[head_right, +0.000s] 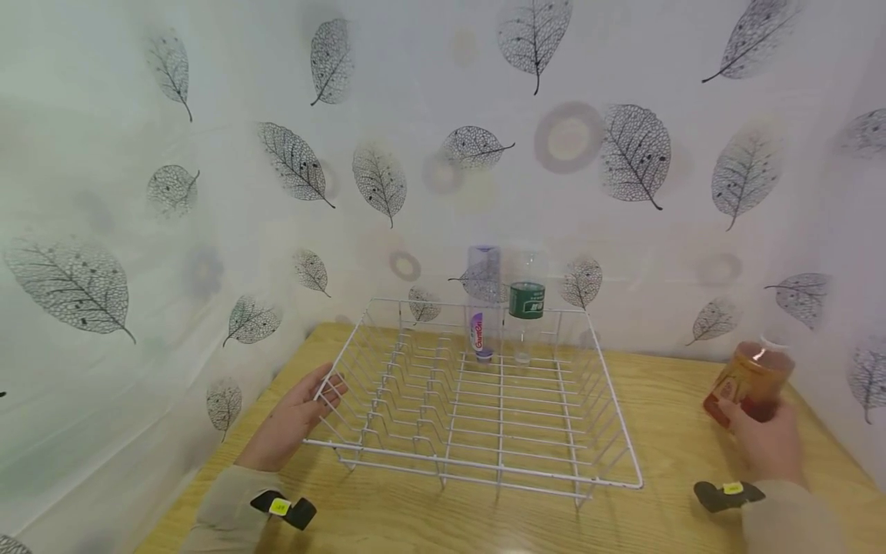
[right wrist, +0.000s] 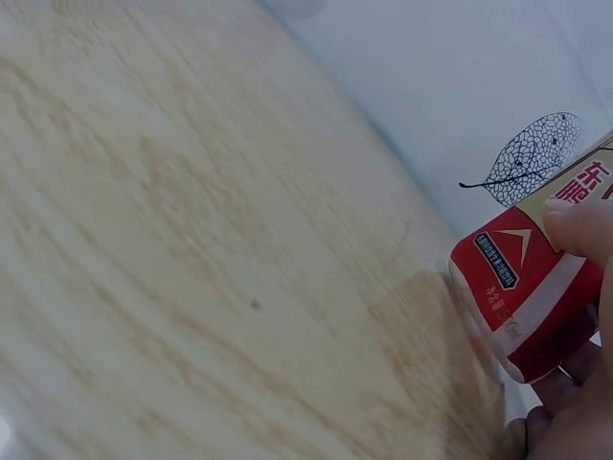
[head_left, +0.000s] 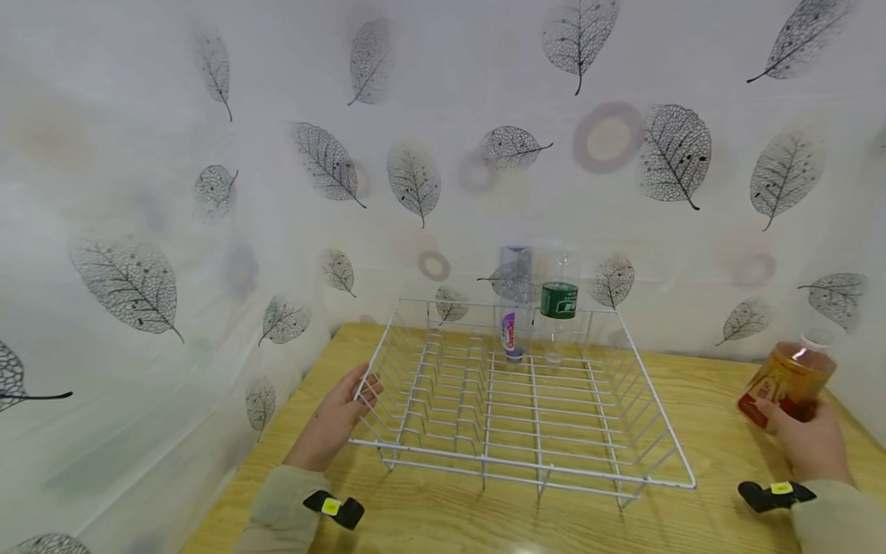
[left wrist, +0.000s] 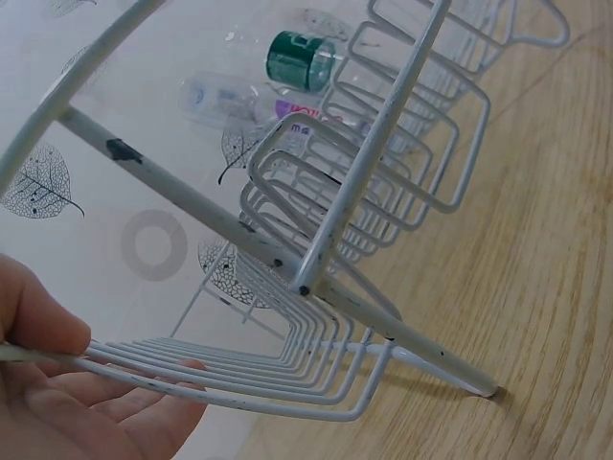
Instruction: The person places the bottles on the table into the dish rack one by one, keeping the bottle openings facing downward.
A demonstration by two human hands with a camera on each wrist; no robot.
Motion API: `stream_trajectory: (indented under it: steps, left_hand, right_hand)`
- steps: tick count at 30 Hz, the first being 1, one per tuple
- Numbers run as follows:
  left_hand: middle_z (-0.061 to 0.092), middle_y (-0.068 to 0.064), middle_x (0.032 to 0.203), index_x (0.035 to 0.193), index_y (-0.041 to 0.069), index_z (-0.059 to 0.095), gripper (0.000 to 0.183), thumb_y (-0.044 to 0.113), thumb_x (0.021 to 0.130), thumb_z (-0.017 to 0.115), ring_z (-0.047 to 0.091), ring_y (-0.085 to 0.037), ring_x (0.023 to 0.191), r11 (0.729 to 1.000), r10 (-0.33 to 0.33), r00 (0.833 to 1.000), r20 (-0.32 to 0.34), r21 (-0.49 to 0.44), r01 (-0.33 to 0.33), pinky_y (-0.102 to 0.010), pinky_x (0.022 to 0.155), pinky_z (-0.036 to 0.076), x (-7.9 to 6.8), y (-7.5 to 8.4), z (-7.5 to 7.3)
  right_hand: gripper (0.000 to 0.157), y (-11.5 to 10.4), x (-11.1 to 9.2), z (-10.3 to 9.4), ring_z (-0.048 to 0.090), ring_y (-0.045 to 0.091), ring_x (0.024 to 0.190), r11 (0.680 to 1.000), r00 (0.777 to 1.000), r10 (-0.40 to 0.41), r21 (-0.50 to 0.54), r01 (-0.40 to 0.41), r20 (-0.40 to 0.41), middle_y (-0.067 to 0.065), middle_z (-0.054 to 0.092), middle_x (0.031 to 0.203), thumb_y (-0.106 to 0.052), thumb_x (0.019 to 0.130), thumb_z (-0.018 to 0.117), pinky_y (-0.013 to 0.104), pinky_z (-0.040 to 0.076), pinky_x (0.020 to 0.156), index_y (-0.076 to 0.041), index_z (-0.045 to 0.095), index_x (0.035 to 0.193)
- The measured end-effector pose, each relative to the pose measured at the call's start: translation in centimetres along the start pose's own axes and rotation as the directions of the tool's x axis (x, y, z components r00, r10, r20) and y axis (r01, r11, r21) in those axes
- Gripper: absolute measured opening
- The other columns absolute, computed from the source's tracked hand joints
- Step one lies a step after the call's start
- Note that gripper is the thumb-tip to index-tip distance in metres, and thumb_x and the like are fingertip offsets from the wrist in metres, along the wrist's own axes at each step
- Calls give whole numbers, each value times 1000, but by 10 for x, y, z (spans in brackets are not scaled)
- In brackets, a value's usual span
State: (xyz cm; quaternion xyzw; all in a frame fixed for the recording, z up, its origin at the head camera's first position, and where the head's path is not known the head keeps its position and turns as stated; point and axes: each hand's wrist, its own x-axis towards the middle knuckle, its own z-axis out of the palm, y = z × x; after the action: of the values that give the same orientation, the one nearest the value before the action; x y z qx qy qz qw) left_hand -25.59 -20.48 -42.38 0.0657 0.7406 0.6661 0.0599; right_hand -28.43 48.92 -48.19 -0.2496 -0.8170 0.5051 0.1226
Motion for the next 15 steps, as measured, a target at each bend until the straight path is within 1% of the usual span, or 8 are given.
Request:
stream_trajectory:
  steps: [1, 4, 7, 8, 9, 10, 12, 15]
  left_hand:
    - [28, -27, 159, 162, 2, 7, 62, -1, 107, 37, 35, -41, 143, 1000, -1, 1000, 1, -2, 1, -52, 118, 28, 0, -1, 0]
    - [27, -26, 160, 162, 3, 7, 63, 0, 107, 38, 35, -39, 143, 1000, -5, 1000, 4, -2, 5, -51, 118, 28, -1, -2, 0]
    - [28, -26, 159, 162, 3, 7, 63, 0, 107, 38, 35, -40, 143, 1000, -6, 1000, 5, 13, 6, -51, 118, 28, -2, -2, -1]
    - [29, -27, 159, 162, 3, 7, 63, 0, 107, 37, 35, -40, 143, 1000, -5, 1000, 4, 21, 5, -51, 118, 28, -2, -2, -1]
    - [29, -27, 159, 162, 2, 7, 63, -1, 106, 37, 35, -41, 143, 1000, -2, 1000, 5, 29, 2, -51, 119, 27, -2, -2, -1]
    - [29, -27, 158, 162, 2, 7, 64, -2, 106, 36, 35, -41, 143, 999, 0, 1000, 4, 35, 0, -51, 119, 27, -2, -1, -2]
    - [30, -28, 157, 162, 2, 8, 64, -3, 104, 36, 35, -41, 142, 998, 4, 1000, 1, 58, -4, -52, 119, 27, -3, 1, -2]
    - [32, -27, 156, 162, 3, 9, 65, -5, 103, 34, 36, -42, 141, 995, 11, 1000, 6, 101, -12, -52, 119, 27, -2, 3, -2]
  right_hand:
    - [93, 0, -2, -1, 22, 47, 146, 1000, 1000, 1, 12, -1, 7, 30, 13, 163, -45, 99, 58, 52, 33, 116, 1, 6, 161]
    - [94, 0, -5, -4, 23, 40, 147, 999, 1000, -3, 45, 2, 28, 25, 13, 165, -50, 98, 59, 42, 40, 113, -7, 8, 163]
    - [94, -4, -11, -6, 22, 35, 148, 995, 999, 5, 96, -9, 46, 20, 12, 167, -55, 97, 60, 42, 38, 115, -17, 7, 165]
    - [94, -5, -13, -6, 21, 33, 149, 993, 999, 8, 113, -14, 51, 17, 11, 168, -56, 96, 60, 49, 28, 119, -20, 7, 165]
    - [93, -7, -17, -6, 22, 29, 149, 991, 998, 5, 131, -12, 58, 15, 12, 168, -56, 96, 60, 45, 28, 120, -23, 7, 165]
    - [92, -9, -20, -6, 20, 27, 150, 986, 998, 2, 165, -13, 65, 12, 10, 169, -55, 97, 60, 48, 22, 121, -25, 6, 165]
    - [90, -13, -27, -7, 24, 18, 147, 975, 997, -22, 223, 5, 75, 4, 15, 168, -52, 98, 60, 33, 31, 118, -27, 5, 165]
    - [85, -17, -39, -6, 37, 7, 132, 940, 990, -105, 335, 68, 93, 0, 29, 158, -43, 100, 61, 11, 45, 93, -27, 8, 165]
